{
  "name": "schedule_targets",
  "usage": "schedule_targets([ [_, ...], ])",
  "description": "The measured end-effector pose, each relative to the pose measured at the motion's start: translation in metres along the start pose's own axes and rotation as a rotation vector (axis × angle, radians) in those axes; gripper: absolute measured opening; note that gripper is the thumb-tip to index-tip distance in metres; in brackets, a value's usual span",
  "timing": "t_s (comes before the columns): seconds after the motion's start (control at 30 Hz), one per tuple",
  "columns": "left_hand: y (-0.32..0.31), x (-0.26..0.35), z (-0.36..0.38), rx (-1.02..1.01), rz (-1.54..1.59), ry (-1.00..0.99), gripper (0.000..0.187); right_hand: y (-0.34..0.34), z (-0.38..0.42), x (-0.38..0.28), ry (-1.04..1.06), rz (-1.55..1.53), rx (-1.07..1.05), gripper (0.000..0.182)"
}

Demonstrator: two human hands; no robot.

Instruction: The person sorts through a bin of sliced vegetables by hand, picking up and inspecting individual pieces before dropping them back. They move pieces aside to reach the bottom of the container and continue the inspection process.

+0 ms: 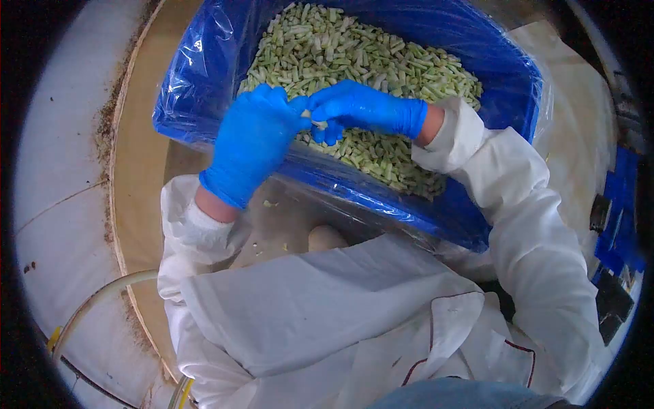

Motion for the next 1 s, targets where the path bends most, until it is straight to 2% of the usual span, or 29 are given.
schedule_targets([
  [0.07,0.003,0.011,0.002,-0.022,-0.093,-0.047,0.014,-0.009,0.002,0.003,0.055,0.109,-0.058,0.026],
  [0.17,0.02,0.032,0.01,-0.088,-0.031,-0.201,0.011,-0.037,0.03,-0.024,-0.013,0.321,-0.104,0.027],
  [0.2,0.031,0.042,0.011,-0.065,0.127,-0.263,0.011,-0.047,0.04,-0.027,-0.106,0.27,-0.229,0.025],
  [0.27,0.049,0.064,0.013,-0.022,0.449,-0.38,0.01,-0.065,0.056,-0.033,0.047,0.317,-0.429,0.025],
  [0.3,0.049,0.068,0.016,-0.071,0.567,-0.39,0.011,-0.072,0.064,-0.036,0.124,0.341,-0.53,0.025],
  [0.37,0.047,0.073,0.018,-0.173,0.798,-0.407,0.013,-0.082,0.076,-0.04,0.039,0.245,-0.704,0.025],
  [0.4,0.045,0.065,0.019,-0.147,0.783,-0.366,0.016,-0.085,0.082,-0.04,-0.005,0.194,-0.789,0.025],
  [0.47,0.042,0.038,0.023,-0.102,0.757,-0.286,0.022,-0.065,0.075,-0.035,-0.017,0.229,-0.523,0.024],
  [0.5,0.044,0.01,0.018,-0.003,0.8,0.067,0.026,-0.052,0.07,-0.034,-0.023,0.246,-0.39,0.023],
  [0.53,0.046,-0.019,0.02,0.098,0.823,0.422,0.029,-0.032,0.057,-0.031,-0.14,0.422,-0.254,0.028],
  [0.6,0.05,-0.041,0.002,0.205,0.262,0.191,0.03,-0.004,0.046,-0.03,0.048,0.723,-0.006,0.037],
  [0.7,0.047,-0.083,0.015,0.289,0.409,0.352,0.03,0.033,0.076,-0.05,0.223,1.212,0.271,0.045],
  [0.8,0.08,-0.079,-0.004,0.268,0.248,0.404,0.029,0.084,0.189,-0.074,-0.393,1.402,0.13,0.038],
  [0.83,0.078,-0.067,-0.023,0.206,0.203,0.265,0.027,0.091,0.228,-0.075,-0.229,1.451,0.087,0.035],
  [0.9,0.065,-0.042,-0.066,0.083,0.097,0.0,0.025,0.1,0.294,-0.076,-0.287,1.521,0.175,0.03],
  [0.93,0.048,-0.036,-0.085,-0.07,-0.006,-0.019,0.021,0.097,0.306,-0.078,-0.225,1.455,0.296,0.029],
  [1.0,-0.004,-0.056,-0.122,-0.499,-0.168,0.166,0.024,0.093,0.325,-0.078,-0.105,1.316,0.525,0.028],
])
Point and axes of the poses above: each hand's wrist, its own z-axis away from the middle knuckle, its own y-axis out of the back of the hand, x = y × z, the point moved 6 cm from there along -z, towards the middle knuckle, and after that the axes turned 1 degree about z, right-handed, at the moved point
